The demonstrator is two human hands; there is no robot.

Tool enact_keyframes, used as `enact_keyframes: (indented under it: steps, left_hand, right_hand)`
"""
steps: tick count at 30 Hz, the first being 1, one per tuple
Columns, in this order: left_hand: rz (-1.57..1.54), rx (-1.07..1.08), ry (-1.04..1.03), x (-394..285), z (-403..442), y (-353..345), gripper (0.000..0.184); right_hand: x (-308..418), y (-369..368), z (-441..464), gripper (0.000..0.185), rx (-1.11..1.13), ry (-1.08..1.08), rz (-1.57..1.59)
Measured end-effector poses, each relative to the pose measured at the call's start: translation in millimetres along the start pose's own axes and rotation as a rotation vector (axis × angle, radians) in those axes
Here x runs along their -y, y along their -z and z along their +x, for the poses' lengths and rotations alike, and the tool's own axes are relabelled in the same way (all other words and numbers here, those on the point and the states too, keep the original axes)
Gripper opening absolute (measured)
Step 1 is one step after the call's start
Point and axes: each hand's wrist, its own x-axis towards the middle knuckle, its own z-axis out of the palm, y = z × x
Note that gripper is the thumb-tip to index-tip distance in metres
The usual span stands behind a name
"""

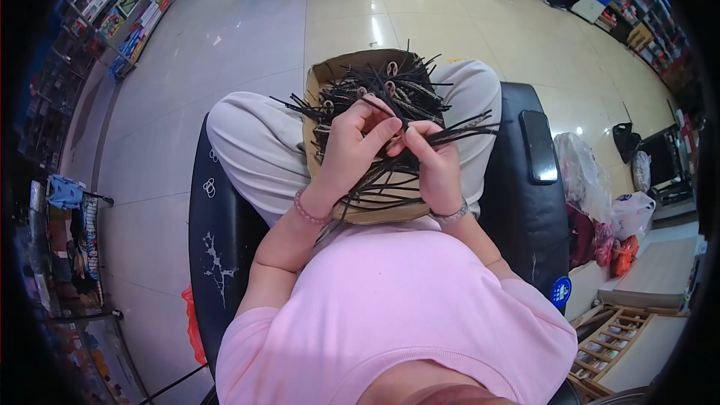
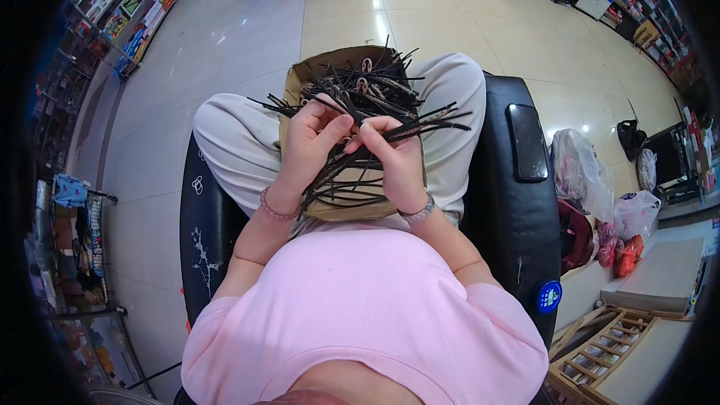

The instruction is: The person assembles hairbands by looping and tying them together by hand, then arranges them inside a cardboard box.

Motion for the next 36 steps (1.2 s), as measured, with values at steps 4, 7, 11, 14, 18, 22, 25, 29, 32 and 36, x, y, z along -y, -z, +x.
enact_keyframes:
  steps: [4,7,11,14,18,22,25,29,32,36]
  left_hand:
    - [0.085,0.162,0.139,5,1,14,0.006]
    - [-0.039,0.326,0.403,-3,-3,20,0.009]
    - [-0.033,0.359,0.420,-6,-10,16,0.011]
    - [0.017,0.338,0.348,-4,-12,15,0.013]
    - [0.192,0.386,0.320,13,-8,23,0.015]
    - [0.280,0.165,-0.002,10,-15,7,0.017]
    - [0.419,0.064,-0.235,6,-14,-4,0.018]
    - [0.747,-0.028,-0.639,1,-8,-17,0.018]
    - [0.830,-0.054,-0.653,2,-8,-25,0.019]
    - [0.839,-0.083,-0.669,8,-8,-35,0.019]
  right_hand:
    - [9,12,7,0.014,-0.065,0.003,0.043]
    - [11,17,8,0.015,-0.041,-0.071,0.031]
    - [10,20,9,0.016,-0.018,-0.107,0.011]
    - [9,23,10,0.016,-0.004,-0.116,-0.003]
    - [9,26,12,0.016,0.139,-0.346,0.535]
    - [12,20,13,0.016,0.003,-0.310,0.458]
    - [9,15,11,0.015,-0.060,-0.286,0.430]
    - [5,11,12,0.012,-0.099,-0.241,0.409]
    - [-4,15,12,0.008,-0.057,-0.194,0.406]
    - [-2,12,9,0.006,-0.072,-0.168,0.389]
